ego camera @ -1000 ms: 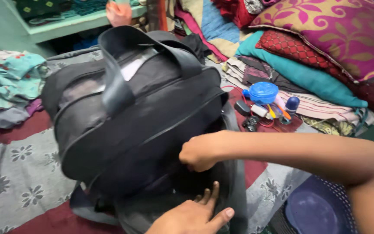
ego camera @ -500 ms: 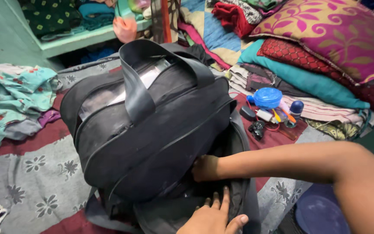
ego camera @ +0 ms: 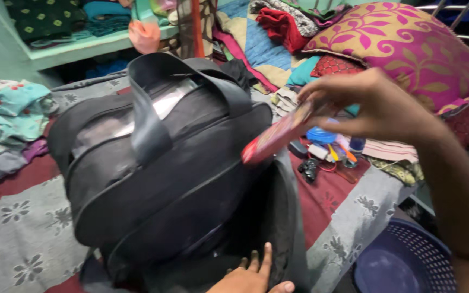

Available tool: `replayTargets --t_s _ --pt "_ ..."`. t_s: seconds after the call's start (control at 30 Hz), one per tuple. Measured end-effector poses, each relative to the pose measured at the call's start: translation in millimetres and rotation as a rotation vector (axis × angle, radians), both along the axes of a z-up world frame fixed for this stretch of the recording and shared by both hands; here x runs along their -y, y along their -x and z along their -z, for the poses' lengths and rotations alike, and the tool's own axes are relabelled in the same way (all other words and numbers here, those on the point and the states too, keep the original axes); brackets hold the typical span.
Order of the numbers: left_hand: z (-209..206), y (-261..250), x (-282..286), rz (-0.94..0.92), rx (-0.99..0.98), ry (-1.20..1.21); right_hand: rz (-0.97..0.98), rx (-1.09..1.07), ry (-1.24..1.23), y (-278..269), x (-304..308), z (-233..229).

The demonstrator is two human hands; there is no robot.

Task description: The person opens a black backpack on a bed and removes items one by one, including a blue tube, a pink bottle, a black case, a white bottle, a red cable, a toothbrush, a blue container, a red box, a clear plastic container, and several folded clothes. The items are placed on the bed beside the bag.

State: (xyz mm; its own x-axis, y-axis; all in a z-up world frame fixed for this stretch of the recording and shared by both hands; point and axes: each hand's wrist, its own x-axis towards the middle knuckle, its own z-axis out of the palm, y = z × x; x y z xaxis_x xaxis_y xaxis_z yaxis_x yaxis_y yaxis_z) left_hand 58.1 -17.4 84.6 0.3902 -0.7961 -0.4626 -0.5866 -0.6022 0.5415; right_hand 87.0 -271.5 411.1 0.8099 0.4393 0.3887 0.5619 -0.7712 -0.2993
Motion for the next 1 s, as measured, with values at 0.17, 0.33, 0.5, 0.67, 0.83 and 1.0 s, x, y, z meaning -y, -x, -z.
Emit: replayTargets --t_s 0.17,0.33,0.5,0.67,0.83,1.0 --pt "27 -7 13 0.004 0.006 -0.112 0.439 0.056 0.252 -34 93 35" --pt "59 -11 17 0.006 0.059 -0.148 0.639 0.205 0.61 -83 142 95" --pt "53 -9 18 0.026 0.113 -0.124 0.387 0.208 0.297 -85 111 94" --pt "-1 -6 4 0.029 0.012 -0.009 -0.167 -0.184 0.142 -73 5 121" --pt "-43 6 -3 -0.042 -0.082 -0.021 -0.075 -0.717 0.835 -97 -66 238" --pt "-49 20 -4 -0.099 -0.012 -0.005 -0.072 -0.657 1.262 -150 -33 401"
